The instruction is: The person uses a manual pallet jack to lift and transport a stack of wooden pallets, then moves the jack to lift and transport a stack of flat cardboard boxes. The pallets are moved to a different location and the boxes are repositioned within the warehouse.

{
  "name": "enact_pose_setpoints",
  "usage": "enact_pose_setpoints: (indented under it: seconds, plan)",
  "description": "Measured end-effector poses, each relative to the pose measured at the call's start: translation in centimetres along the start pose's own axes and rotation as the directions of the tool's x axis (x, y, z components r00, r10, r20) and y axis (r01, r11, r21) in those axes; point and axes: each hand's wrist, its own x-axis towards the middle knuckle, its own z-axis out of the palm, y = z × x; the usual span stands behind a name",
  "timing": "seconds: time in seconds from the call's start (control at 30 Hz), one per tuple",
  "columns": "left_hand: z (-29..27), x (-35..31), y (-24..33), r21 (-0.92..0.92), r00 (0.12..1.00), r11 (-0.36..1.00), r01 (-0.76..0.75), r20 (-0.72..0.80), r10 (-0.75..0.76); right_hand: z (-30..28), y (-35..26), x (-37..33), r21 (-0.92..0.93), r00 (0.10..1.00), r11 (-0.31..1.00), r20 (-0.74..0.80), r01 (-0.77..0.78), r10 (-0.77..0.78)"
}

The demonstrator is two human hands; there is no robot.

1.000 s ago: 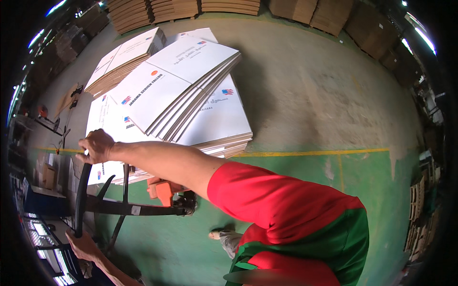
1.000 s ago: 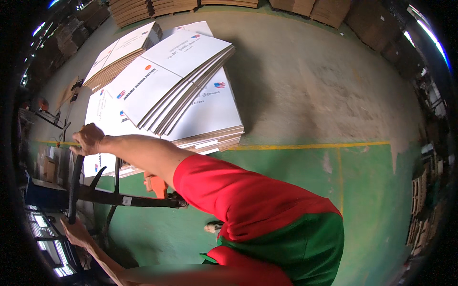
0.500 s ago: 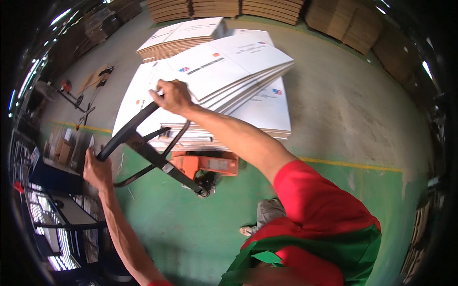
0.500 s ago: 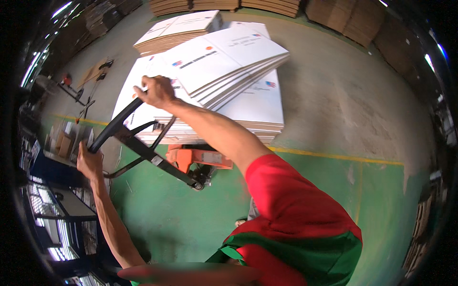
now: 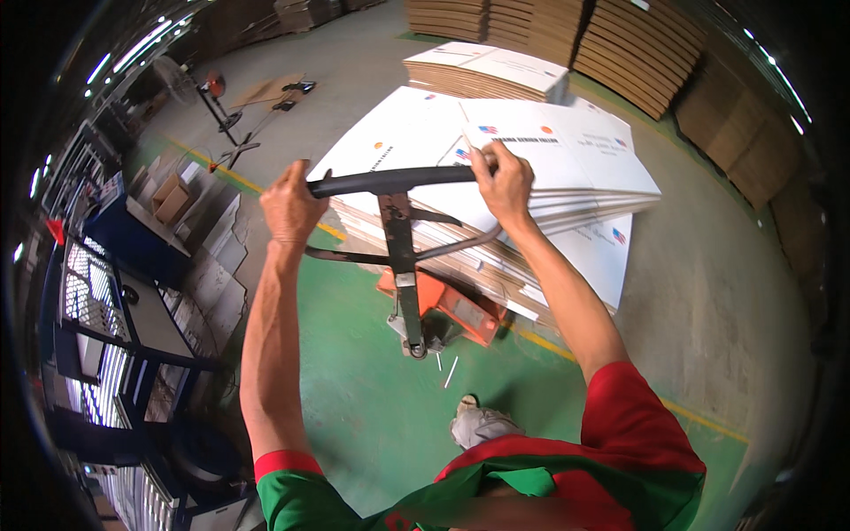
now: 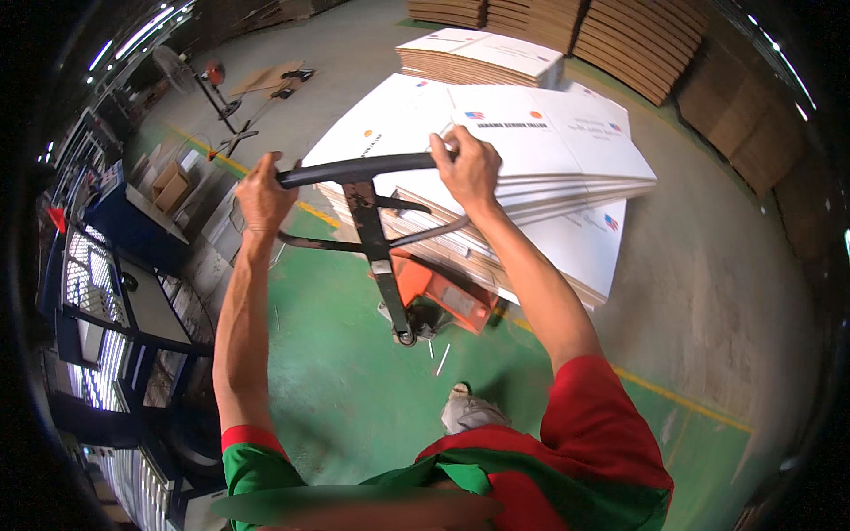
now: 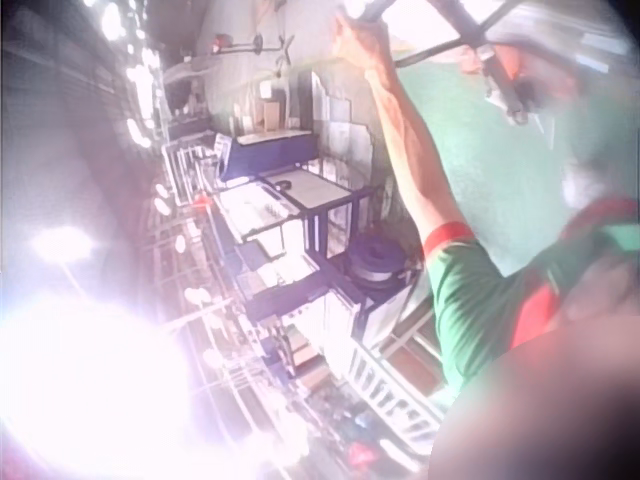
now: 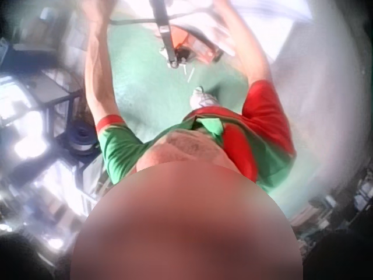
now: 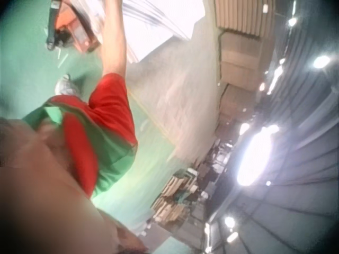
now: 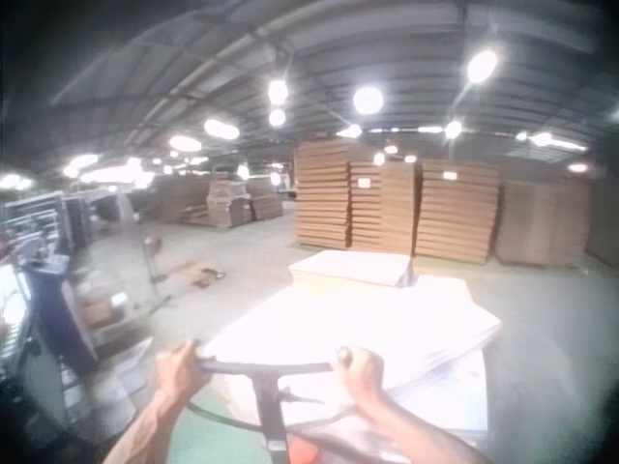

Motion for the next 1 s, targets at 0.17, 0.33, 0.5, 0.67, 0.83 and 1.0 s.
enact_pose_setpoints:
  seconds: [0.17, 0.33, 0.5, 0.67, 0.83, 1.0]
  plan:
    - [4.2, 1.0, 0.8, -0.110, 0.998, 0.992, -0.064, 0.012, 0.065, -2.2, 0.3, -1.8, -0.078, 0.997, 0.996, 0.060, -0.051, 0.056]
    - [8.9, 2.5, 1.0, -0.240, 0.991, 0.963, -0.126, 0.018, 0.134, -4.4, -1.0, -4.5, -0.132, 0.995, 0.990, 0.080, -0.051, 0.062]
    - [12.8, 4.1, 3.4, -0.463, 0.974, 0.861, -0.211, -0.029, 0.223, -6.5, -3.8, -8.1, -0.198, 0.994, 0.974, -0.053, -0.109, 0.100]
    - [16.7, 5.1, 8.6, -0.603, 0.931, 0.710, -0.363, -0.203, 0.303, -9.3, -3.4, -10.0, -0.377, 0.971, 0.914, -0.232, -0.147, 0.061]
    - [19.8, 4.3, 13.9, -0.694, 0.917, 0.638, -0.335, -0.085, 0.389, -12.3, -1.2, -11.9, -0.299, 0.911, 0.891, -0.338, -0.342, 0.236]
    - [19.4, 3.9, 18.9, -0.764, 0.920, 0.557, -0.325, -0.119, 0.375, -15.2, -0.8, -14.2, -0.506, 0.881, 0.770, -0.450, -0.388, 0.148]
